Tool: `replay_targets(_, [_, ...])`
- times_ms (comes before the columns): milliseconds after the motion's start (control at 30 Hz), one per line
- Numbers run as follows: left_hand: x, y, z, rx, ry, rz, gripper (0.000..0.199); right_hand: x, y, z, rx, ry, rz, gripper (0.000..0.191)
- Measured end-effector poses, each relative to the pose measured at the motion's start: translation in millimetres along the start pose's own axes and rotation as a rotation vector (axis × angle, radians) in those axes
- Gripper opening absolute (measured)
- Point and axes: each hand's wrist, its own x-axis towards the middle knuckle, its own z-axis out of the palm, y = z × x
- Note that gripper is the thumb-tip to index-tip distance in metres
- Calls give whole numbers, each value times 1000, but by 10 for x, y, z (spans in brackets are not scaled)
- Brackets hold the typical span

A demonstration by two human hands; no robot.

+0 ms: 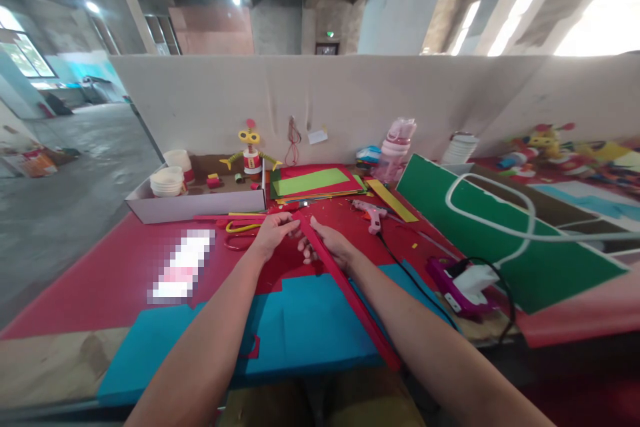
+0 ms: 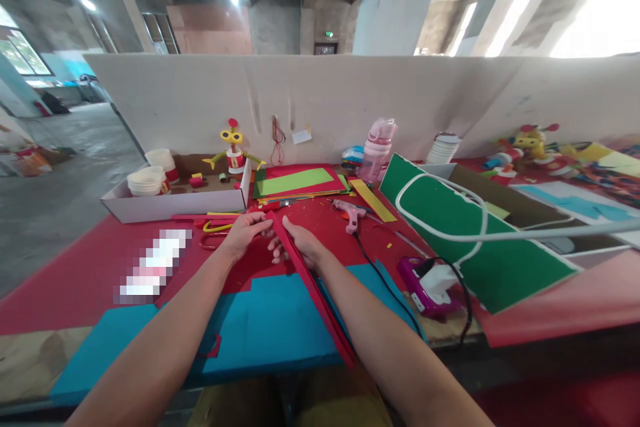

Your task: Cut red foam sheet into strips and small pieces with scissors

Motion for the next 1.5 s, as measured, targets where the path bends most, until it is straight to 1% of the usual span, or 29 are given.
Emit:
replay_targets(133, [0,-15,0,-19,-3,-20,26,-28,-4,-18,6,-4,-49,39])
replay_targets(233, [2,-34,-7,-41,5,-36,25,-41,-7,-21,0,-3,-66,34])
replay_targets(367, [14,-55,-19,-115,29,-49,23,-47,-19,-31,51,-1,-58,34])
replay_targets(500, [21,-55,-14,-153,31,-43,23,-52,-25,-48,72,-34,-56,31])
replay_targets(667, [19,-45,-11,-195,43,-67,23,-47,-12,-58,86,-39,-57,38])
replay_targets(800, [19,-53,-17,-228,33,-69,22,-33,10,-73,76,-69,-96,35])
replay_targets(933, [20,-61,-22,-229,33,-67,22,-44,8,-81,57,-97,-106,25])
replay_targets(1167, [15,-60,-22,-203,49,-42,23,-84,-8,-53,45,-105,-142,18])
replay_targets(1267, [6,-36,-14,-199,26,-38,26,-51,14,-53,38,-57,-191,20])
replay_targets(1400, [-13,9,-18,-219,19,-49,35,10,66,-65,-98,69,-274,32])
replay_targets(1500, [-17,19,-23,-163,3,-73,34,41,112,-63,-188,99,-286,34])
